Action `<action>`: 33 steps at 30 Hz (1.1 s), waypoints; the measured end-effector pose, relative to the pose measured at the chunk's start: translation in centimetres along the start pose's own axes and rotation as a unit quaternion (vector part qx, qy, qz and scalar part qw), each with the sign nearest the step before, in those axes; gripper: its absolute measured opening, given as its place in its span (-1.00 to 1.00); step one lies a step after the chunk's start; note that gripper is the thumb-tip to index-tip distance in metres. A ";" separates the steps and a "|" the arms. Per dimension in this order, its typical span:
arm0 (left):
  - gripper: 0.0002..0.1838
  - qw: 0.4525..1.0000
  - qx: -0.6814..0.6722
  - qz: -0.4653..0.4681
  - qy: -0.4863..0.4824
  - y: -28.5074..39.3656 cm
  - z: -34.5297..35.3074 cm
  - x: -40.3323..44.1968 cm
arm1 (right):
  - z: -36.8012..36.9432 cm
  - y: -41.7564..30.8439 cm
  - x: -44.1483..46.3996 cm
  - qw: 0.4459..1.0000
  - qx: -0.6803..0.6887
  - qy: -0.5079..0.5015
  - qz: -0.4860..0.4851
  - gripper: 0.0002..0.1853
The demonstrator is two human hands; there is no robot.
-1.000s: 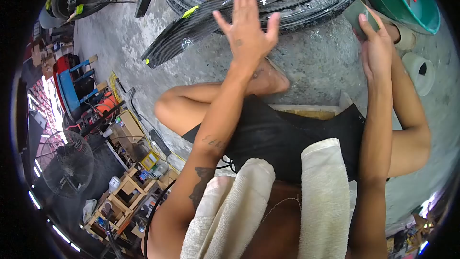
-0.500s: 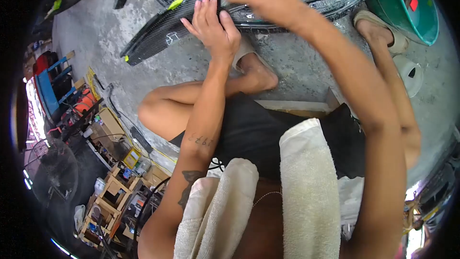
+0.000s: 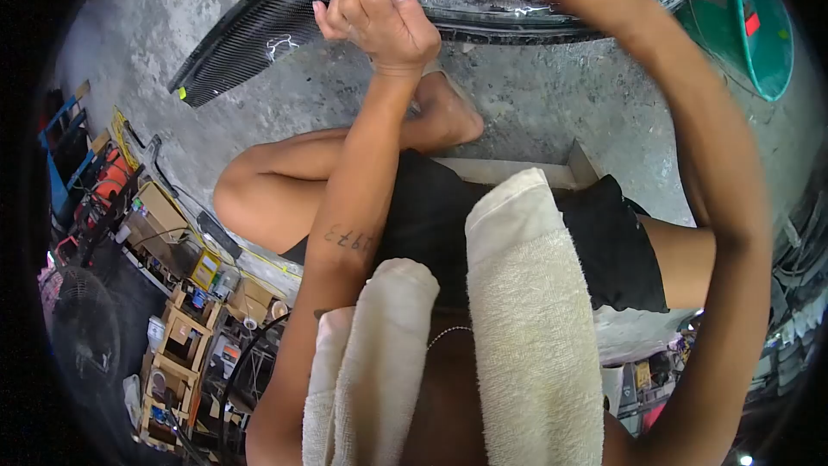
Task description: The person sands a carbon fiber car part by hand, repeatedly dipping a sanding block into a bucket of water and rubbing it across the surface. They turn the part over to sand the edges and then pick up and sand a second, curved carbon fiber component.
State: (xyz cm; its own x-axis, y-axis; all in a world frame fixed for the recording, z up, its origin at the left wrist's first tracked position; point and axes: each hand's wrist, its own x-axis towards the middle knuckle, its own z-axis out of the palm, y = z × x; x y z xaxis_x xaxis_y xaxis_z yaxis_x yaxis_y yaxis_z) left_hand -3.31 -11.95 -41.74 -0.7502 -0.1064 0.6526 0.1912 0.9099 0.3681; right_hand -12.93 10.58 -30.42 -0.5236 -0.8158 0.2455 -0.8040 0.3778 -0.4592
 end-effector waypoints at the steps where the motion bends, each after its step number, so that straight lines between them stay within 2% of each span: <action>1: -0.57 1.000 -0.012 0.002 0.011 0.0 0.2 0.0 | -0.4 1.2 -1.2 0.999 0.002 0.016 0.028 -0.69; 2: -0.46 0.994 0.055 -0.043 -0.084 0.4 -1.2 -0.2 | 0.1 3.0 -2.9 0.999 0.016 0.047 0.012 -0.67; 3: -0.46 0.993 0.057 -0.047 -0.088 0.2 -1.2 -0.4 | 0.6 4.1 -3.9 0.996 0.029 0.081 -0.002 -0.64; 4: -0.45 0.990 0.060 -0.058 -0.111 0.1 -1.2 -0.6 | -1.1 3.4 -2.8 0.997 -0.072 -0.011 -0.034 -0.63; 5: -0.43 0.987 0.062 -0.066 -0.132 0.1 -1.2 -0.6 | -0.7 1.7 -1.1 0.999 -0.025 -0.034 -0.033 -0.66; 6: -0.43 0.988 0.060 -0.061 -0.130 0.1 -1.1 -0.5 | -0.2 0.3 1.1 0.998 0.016 -0.054 -0.035 -0.69; 7: -0.49 0.997 0.028 -0.024 -0.071 0.0 -0.7 -0.4 | 2.6 0.1 2.1 0.992 0.114 -0.030 -0.054 -0.71; 8: -0.54 1.000 -0.005 0.015 -0.009 -0.1 -0.2 0.1 | 3.8 -0.3 3.9 0.990 0.054 0.008 -0.128 -0.71; 9: -0.54 1.000 -0.009 0.022 -0.002 -0.2 0.2 0.6 | 4.8 0.0 4.1 0.989 0.046 0.027 -0.138 -0.71; 11: -0.53 1.000 -0.001 0.015 -0.008 -0.1 -0.3 0.1 | 1.7 0.2 2.9 0.991 0.029 -0.030 -0.125 -0.72; 13: -0.57 1.000 -0.005 -0.011 0.005 0.0 0.1 -0.1 | 0.1 2.1 -0.2 0.996 0.004 -0.043 -0.084 -0.73; 15: -0.53 1.000 -0.012 0.010 0.013 -0.1 0.2 -0.2 | -0.3 3.0 -1.7 0.995 -0.027 -0.027 -0.092 -0.73; 17: -0.53 1.000 -0.020 0.012 0.005 0.0 -0.1 -0.3 | -0.2 1.5 -0.6 0.995 -0.045 -0.049 -0.069 -0.73; 19: -0.53 1.000 -0.003 0.013 -0.012 0.1 -0.4 0.2 | 3.2 1.2 1.6 0.991 0.051 -0.003 -0.127 -0.68; 21: -0.54 1.000 -0.008 0.023 -0.004 -0.2 0.0 0.3 | 3.5 0.2 2.9 0.989 -0.020 -0.020 -0.145 -0.67; 23: -0.53 1.000 0.005 0.013 -0.018 0.0 -0.4 0.2 | 1.8 0.7 1.9 0.989 -0.014 -0.026 -0.144 -0.67; 25: -0.54 1.000 0.013 0.005 -0.021 0.2 -0.5 0.1 | 0.6 2.7 -1.1 0.989 0.017 -0.009 -0.147 -0.71; 27: -0.55 1.000 0.000 0.006 -0.005 0.2 -0.3 0.0 | -0.7 1.2 -1.6 0.992 -0.061 -0.054 -0.091 -0.83; 29: -0.55 1.000 -0.009 0.010 0.003 0.3 -0.3 -0.2 | 1.9 0.8 -0.9 0.993 -0.044 0.018 -0.104 -0.80; 33: -0.57 1.000 -0.021 0.000 0.008 0.4 -0.2 0.5 | 4.3 -2.0 3.4 0.994 0.008 0.024 -0.109 -0.74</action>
State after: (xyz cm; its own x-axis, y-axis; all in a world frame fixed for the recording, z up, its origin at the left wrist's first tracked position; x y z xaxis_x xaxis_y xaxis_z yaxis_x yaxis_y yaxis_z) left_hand -3.49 -11.74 -41.15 -0.7407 -0.1129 0.6622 0.2182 0.8919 0.3961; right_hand -11.84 5.17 -32.33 -0.3503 -0.8557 0.3809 -0.8954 0.1866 -0.4043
